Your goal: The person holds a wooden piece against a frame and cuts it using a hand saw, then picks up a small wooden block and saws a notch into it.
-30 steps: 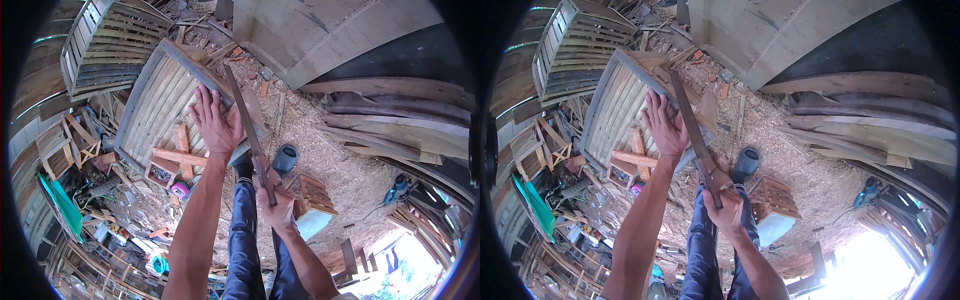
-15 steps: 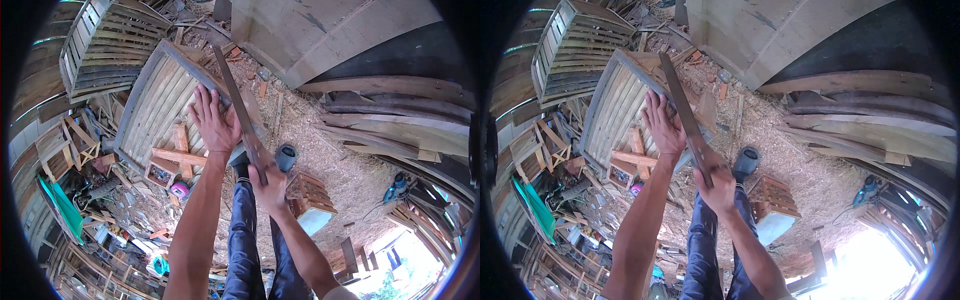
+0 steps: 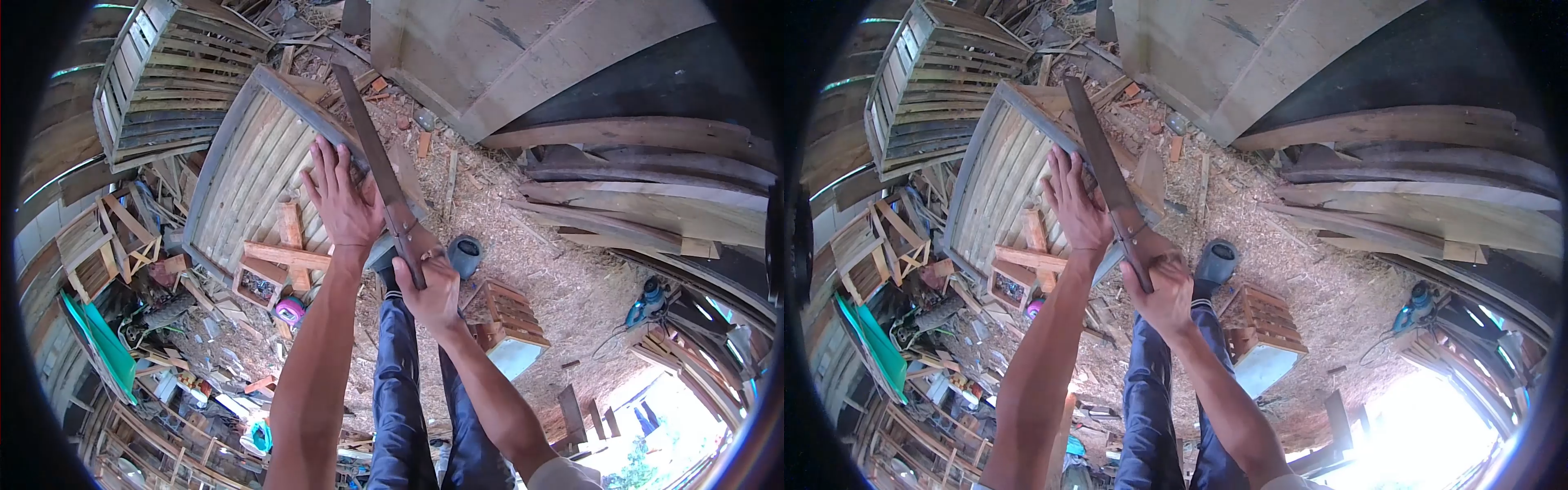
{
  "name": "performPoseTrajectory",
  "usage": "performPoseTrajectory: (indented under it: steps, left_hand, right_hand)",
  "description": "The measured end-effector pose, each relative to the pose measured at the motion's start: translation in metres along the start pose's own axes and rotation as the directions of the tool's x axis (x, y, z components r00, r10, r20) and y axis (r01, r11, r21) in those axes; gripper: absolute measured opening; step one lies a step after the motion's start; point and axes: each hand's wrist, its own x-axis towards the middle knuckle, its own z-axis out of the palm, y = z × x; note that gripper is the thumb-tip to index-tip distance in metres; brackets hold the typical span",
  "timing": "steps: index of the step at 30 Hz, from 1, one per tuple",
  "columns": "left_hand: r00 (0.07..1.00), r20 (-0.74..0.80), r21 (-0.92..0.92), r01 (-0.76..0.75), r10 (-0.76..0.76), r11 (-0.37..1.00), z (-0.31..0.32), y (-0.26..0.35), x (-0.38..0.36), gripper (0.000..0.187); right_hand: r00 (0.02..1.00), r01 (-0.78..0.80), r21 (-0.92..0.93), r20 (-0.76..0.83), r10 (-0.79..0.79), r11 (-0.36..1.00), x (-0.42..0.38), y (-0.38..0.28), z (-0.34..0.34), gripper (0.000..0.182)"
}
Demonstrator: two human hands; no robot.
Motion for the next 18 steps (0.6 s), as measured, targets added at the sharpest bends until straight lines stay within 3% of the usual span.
performPoseTrajectory:
  steps: [5, 7, 10, 14, 18]
  left_hand:
    - [1.000, 0.005, 0.021, 0.008, -0.008, 1.000, 0.004, -0.002, -0.003, 0.074]
    - [1.000, -0.010, 0.016, 0.004, -0.004, 1.000, 0.002, 0.001, -0.001, 0.070]
    - [1.000, -0.007, 0.018, 0.001, -0.001, 1.000, 0.002, 0.003, -0.001, 0.067]
    - [1.000, -0.018, 0.012, -0.010, 0.011, 1.000, 0.002, 0.001, 0.000, 0.065]
    - [1.000, -0.022, 0.009, 0.000, 0.000, 1.000, 0.003, 0.000, 0.000, 0.064]
  right_hand:
    - [0.989, 0.108, -0.035, -0.097, -0.111, 0.994, -0.042, 0.009, -0.022, 0.034]
    - [0.994, 0.085, -0.003, -0.067, -0.085, 0.996, -0.048, 0.008, -0.030, 0.035]
    - [0.965, -0.264, -0.038, -0.007, 0.264, 0.964, -0.011, 0.007, -0.010, 0.036]
    - [0.999, 0.007, -0.048, -0.049, -0.009, 0.999, -0.005, -0.005, -0.026, 0.039]
    - [0.999, 0.033, -0.009, -0.036, -0.033, 0.999, -0.025, -0.001, -0.038, 0.039]
